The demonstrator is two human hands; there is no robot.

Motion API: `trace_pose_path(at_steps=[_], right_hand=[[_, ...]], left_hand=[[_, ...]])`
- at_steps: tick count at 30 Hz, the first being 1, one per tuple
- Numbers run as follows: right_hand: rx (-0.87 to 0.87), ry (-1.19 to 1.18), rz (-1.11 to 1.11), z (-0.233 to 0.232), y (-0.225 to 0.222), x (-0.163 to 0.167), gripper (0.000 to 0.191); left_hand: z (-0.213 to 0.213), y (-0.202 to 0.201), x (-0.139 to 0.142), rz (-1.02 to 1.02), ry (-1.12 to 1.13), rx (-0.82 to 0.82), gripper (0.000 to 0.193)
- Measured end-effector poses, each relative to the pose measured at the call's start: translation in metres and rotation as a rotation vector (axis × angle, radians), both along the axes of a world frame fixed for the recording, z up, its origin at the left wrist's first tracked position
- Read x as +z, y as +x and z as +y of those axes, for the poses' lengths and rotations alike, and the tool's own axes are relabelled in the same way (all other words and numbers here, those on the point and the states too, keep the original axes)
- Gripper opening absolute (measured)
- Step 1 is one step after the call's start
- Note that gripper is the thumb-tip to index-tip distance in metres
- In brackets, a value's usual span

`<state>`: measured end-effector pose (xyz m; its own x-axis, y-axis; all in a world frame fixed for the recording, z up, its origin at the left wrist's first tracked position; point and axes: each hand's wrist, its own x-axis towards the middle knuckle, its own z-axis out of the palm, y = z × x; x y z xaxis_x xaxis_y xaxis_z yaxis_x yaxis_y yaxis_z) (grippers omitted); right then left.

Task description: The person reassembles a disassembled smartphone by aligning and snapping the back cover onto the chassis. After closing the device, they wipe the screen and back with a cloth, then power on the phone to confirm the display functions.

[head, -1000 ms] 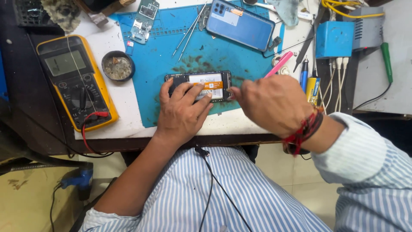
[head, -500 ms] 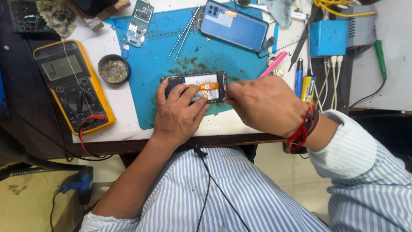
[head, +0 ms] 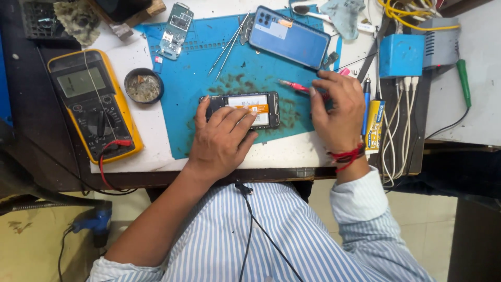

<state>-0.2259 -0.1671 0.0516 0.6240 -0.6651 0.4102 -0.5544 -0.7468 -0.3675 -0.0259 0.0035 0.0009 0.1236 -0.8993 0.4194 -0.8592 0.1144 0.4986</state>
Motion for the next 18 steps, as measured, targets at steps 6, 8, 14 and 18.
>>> trace_pose_path(at_steps=[6, 8, 14, 18], right_hand=[[0.043, -0.142, 0.125, -0.031, 0.034, -0.013, 0.02], [0.07, -0.165, 0.198, -0.039, 0.045, -0.008, 0.016], [0.095, -0.066, 0.097, -0.049, 0.035, 0.018, 0.011], [0.017, 0.539, -0.284, -0.063, 0.017, 0.018, 0.013]], left_hand=[[0.006, 0.004, -0.006, 0.151, -0.142, 0.032, 0.034], [0.013, 0.009, -0.009, 0.24, -0.174, 0.059, 0.032], [0.031, 0.028, -0.01, 0.137, -0.082, 0.17, 0.047], [0.028, 0.042, -0.004, 0.015, 0.026, 0.167, 0.08]])
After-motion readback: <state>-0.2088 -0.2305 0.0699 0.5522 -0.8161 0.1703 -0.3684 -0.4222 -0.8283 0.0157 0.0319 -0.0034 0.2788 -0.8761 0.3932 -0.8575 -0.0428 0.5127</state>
